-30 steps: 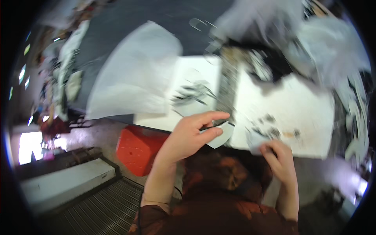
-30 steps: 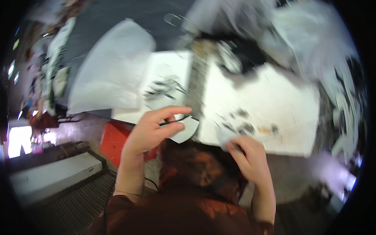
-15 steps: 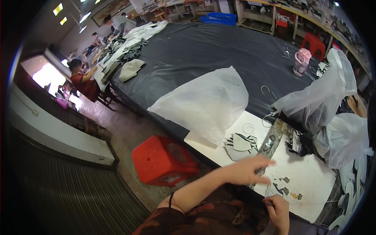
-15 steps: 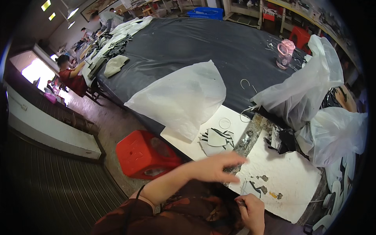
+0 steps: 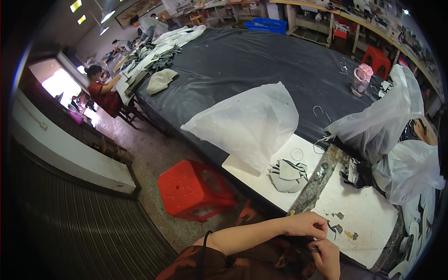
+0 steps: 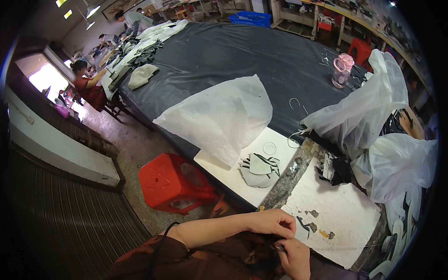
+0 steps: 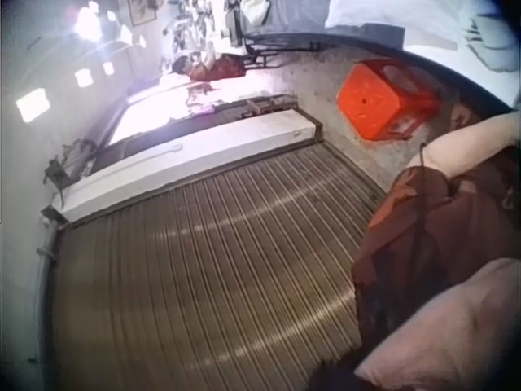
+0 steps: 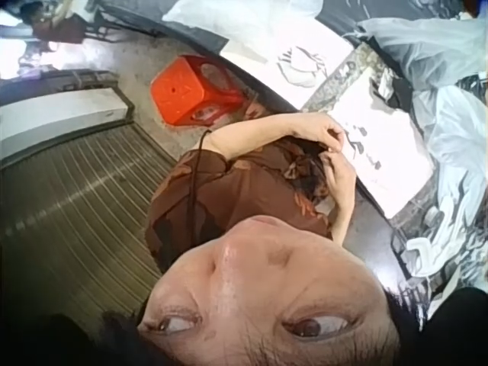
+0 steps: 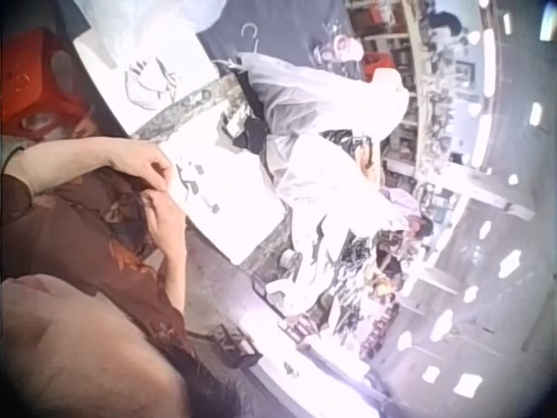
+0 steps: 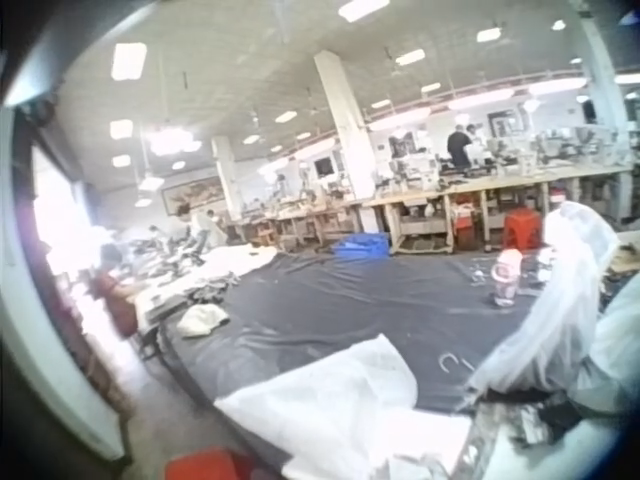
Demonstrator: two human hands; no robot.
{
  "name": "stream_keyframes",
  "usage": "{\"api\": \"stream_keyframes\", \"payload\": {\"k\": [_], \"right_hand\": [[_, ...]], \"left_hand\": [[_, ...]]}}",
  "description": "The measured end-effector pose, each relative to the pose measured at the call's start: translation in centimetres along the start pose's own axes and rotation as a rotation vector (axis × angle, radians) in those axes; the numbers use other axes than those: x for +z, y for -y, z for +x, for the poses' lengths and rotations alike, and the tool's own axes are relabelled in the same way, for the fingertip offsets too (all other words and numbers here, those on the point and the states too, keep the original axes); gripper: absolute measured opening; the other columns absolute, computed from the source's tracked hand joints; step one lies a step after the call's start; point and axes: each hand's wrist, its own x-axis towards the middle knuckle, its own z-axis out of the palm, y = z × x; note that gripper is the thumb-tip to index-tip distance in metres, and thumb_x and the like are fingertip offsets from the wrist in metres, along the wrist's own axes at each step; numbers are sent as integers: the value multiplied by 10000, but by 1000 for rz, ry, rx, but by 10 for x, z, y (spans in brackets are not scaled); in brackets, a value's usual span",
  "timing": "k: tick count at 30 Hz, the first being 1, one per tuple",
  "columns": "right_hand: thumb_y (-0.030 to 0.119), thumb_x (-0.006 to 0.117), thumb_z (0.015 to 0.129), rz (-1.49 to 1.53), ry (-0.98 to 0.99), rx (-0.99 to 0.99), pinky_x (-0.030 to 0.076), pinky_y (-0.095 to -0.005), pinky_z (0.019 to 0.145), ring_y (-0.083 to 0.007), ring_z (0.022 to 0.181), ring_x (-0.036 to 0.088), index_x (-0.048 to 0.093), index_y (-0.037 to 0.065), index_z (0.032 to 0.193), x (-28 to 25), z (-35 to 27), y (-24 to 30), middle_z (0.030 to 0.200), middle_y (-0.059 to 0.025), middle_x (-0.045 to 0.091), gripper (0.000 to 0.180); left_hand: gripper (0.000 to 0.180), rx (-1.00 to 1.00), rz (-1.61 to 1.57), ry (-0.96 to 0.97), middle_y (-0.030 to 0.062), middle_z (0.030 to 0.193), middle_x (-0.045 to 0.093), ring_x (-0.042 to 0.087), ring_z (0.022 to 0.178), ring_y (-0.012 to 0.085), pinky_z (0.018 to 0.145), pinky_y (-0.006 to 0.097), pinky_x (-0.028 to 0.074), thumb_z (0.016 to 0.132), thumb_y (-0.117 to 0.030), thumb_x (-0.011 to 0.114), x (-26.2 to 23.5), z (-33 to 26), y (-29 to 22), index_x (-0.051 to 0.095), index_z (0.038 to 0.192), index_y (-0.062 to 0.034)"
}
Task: Trim excess material and loose threads from shoe components using trimming nippers at a workbench.
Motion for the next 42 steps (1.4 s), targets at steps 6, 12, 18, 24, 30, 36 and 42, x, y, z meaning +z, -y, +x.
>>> {"api": "stream_keyframes", "payload": {"k": [6,12,18,24,30,36,42], "right_hand": [[60,625,976,-33,-3,-28,541,-421,823,-396,941,687,687,15,1070,5,4,1,996,-192,702,121],[71,624,982,-50,63,18,531,-432,799,-408,905,673,681,7,1057,6,9,-1,973,-210,684,114],[74,628,986,-15,39,-22,524,-432,780,-414,883,661,675,7,1048,7,9,-1,952,-217,672,103],[66,625,985,1,53,45,526,-416,778,-399,875,666,676,4,1046,4,6,1,946,-210,673,101],[61,625,985,49,65,-5,529,-404,778,-386,874,670,677,5,1055,2,9,9,947,-203,676,104],[60,622,985,11,62,-10,533,-410,790,-389,892,670,676,1,1061,3,10,6,965,-202,680,110],[62,645,994,70,-18,25,536,-369,819,-307,879,679,662,-1,1078,8,6,-1,975,-168,695,107]], "left_hand": [[192,-104,173,-57,4,859,697,617,803,91,730,280,503,962,-232,718,-5,-18,-8,721,983,-41],[245,17,342,15,26,893,673,587,768,118,704,290,493,902,-212,728,-14,-34,-9,718,1099,-66],[356,66,364,6,51,880,688,632,788,175,732,326,518,786,-215,786,-10,-35,-7,710,1104,-74],[211,256,555,-37,100,957,691,656,846,250,780,362,522,917,-179,699,-7,-34,-1,712,1088,-55],[220,219,548,-100,109,984,722,689,925,272,819,370,528,976,-247,649,-7,-33,2,722,1039,-49],[190,237,524,-174,100,901,725,694,861,277,774,374,534,961,-228,662,-2,-32,3,721,993,-50],[166,153,371,-231,86,849,695,667,786,198,729,331,522,932,-195,682,1,-32,-4,711,938,-33]]}}
